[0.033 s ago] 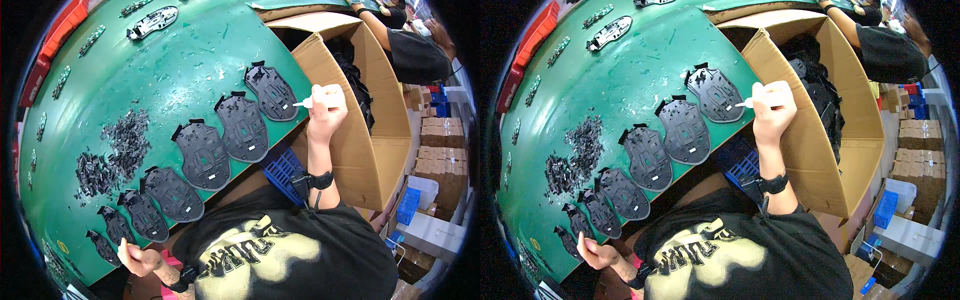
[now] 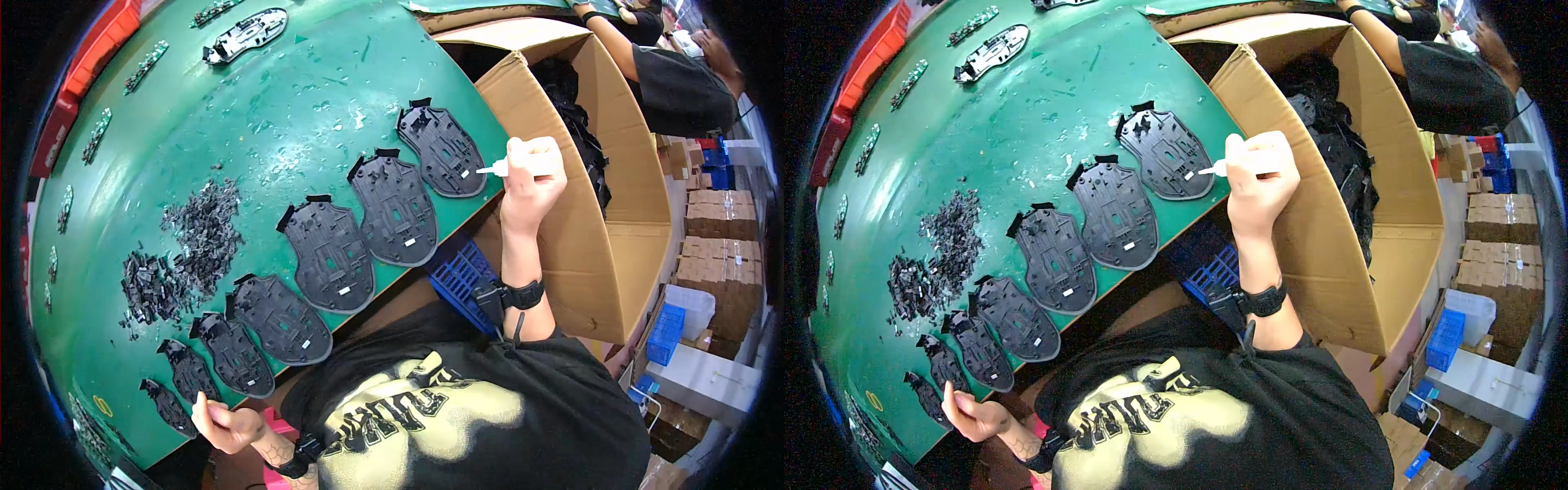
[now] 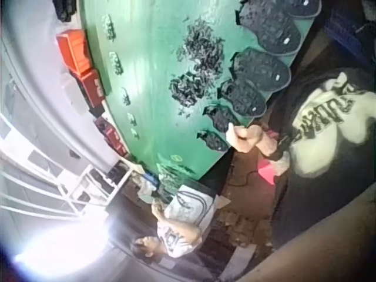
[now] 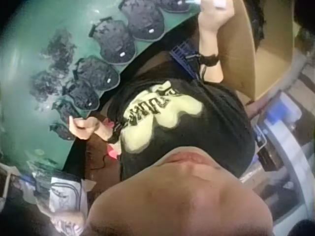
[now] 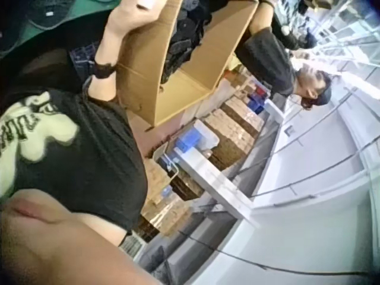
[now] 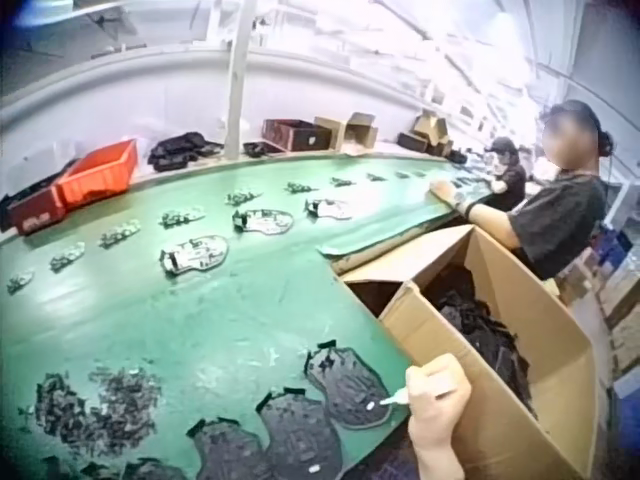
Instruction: The person assembles small electronic components on a green workbench. They pick up black plastic casings, apply adhesive from a small white bottle, and insert small black parts into the casings. The person handles the items one at a time, placing the finished units on the table.
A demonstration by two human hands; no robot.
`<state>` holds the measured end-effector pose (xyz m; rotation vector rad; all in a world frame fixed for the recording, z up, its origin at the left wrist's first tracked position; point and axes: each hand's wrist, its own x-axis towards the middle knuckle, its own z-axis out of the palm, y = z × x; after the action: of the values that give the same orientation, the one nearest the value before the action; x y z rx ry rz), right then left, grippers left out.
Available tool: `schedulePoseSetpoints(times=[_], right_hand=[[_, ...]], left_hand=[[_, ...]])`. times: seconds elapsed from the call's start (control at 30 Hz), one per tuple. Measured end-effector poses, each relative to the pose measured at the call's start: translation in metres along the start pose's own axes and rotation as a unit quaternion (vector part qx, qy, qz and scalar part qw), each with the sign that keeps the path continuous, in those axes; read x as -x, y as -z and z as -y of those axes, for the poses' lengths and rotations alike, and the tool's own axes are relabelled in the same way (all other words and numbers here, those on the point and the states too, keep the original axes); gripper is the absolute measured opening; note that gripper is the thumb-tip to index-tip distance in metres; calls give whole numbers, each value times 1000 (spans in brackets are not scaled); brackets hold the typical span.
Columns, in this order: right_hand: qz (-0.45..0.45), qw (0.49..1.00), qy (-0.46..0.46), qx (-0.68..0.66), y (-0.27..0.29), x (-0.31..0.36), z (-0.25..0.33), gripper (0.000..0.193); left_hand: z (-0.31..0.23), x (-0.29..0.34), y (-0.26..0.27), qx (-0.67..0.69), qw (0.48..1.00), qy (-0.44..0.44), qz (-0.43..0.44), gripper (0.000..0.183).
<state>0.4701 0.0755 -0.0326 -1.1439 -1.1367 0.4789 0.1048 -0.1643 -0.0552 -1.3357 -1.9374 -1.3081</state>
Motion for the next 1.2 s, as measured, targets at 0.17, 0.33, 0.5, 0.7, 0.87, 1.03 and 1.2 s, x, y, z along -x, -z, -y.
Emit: schedulePoseSetpoints(times=[0.17, 0.33, 0.5, 0.7, 0.87, 1.03, 1.2], right_hand=[[24, 996, 55, 59, -6, 0, 2, 20], [42, 996, 44, 59, -8, 4, 4, 19], [46, 994, 59, 75, -11, 3, 4, 20], [3, 1000, 1, -13, -6, 3, 2, 21], [33, 998, -15, -45, -18, 27, 33, 22], [114, 993, 13, -29, -14, 55, 39, 18], [142, 987, 77, -8, -24, 60, 41, 21]], left_hand=[[9, 5, 4, -20, 998, -37, 43, 20], [16, 8, 6, -42, 996, -57, 62, 19], [10, 4, 3, -41, 995, -56, 68, 19], [4, -4, -4, -61, 991, -94, 67, 18], [2, -5, -3, -72, 990, -102, 69, 16], [4, -7, -4, -81, 989, -102, 76, 17], [2, -1, -1, -84, 991, -85, 68, 17]])
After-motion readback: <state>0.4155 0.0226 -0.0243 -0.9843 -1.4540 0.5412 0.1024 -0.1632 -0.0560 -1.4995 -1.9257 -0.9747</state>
